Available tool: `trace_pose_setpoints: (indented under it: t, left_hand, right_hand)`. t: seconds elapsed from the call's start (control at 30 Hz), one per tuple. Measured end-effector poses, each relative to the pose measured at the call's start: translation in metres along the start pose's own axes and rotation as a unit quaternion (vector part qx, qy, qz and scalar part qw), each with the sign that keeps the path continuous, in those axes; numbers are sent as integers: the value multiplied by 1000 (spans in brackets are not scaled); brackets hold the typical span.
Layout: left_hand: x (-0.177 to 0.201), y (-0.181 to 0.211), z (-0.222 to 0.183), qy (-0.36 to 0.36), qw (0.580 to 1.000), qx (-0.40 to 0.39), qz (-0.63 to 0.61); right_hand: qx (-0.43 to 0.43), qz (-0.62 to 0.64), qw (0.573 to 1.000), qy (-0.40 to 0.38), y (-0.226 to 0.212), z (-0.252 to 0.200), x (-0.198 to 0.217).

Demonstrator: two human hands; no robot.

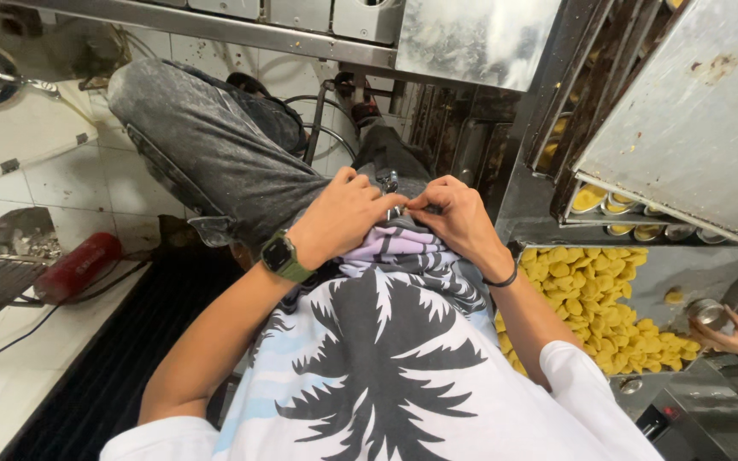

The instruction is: The person places stacks of small pie shells onto a moving conveyor belt in a bakery production area, occasionally retrieving them from a tray.

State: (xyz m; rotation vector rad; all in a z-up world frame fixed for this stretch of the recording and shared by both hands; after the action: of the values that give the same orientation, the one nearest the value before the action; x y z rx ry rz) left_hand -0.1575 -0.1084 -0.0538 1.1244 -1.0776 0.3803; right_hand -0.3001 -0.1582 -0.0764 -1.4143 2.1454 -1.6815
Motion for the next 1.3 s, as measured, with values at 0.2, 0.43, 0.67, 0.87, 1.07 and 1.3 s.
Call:
trace_pose_setpoints:
  t: [0.2,0.43,0.67,0.87,1.07,1.3]
  left_hand:
    - [-45,-11,-3,-56,998,-32,29]
    - [-32,-8,-12,27,996,-71,41]
    - [-25,-7,-12,52,995,-70,39]
    - [-25,-6,-13,56,995,-64,49]
    - [-25,-6,-14,50,995,-72,56]
    - [-44,-18,-17,25,998,-49,23]
  right_hand:
    - [8,4,1000,-5,6,-4,-6]
    - [29,-7,999,-35,8,3,-16]
    - [58,-13,996,-71,7,7,-21]
    - [59,-15,994,-89,10,7,-26]
    - [108,-8,988,-109,31,9,-49]
    - [127,-12,984,-121,4,14,-38]
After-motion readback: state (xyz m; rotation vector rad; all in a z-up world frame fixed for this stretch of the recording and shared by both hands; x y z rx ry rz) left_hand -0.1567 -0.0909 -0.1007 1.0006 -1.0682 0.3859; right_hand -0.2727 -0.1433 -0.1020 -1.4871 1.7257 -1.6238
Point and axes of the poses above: each hand's wrist, its own z-axis towards the middle knuckle, its own x-axis out of the back of the hand, y = z × x, the point moved 9 cm from there along z, towards the middle knuckle, and after that the axes turned 5 degrees about -x, right-handed, at the moved point
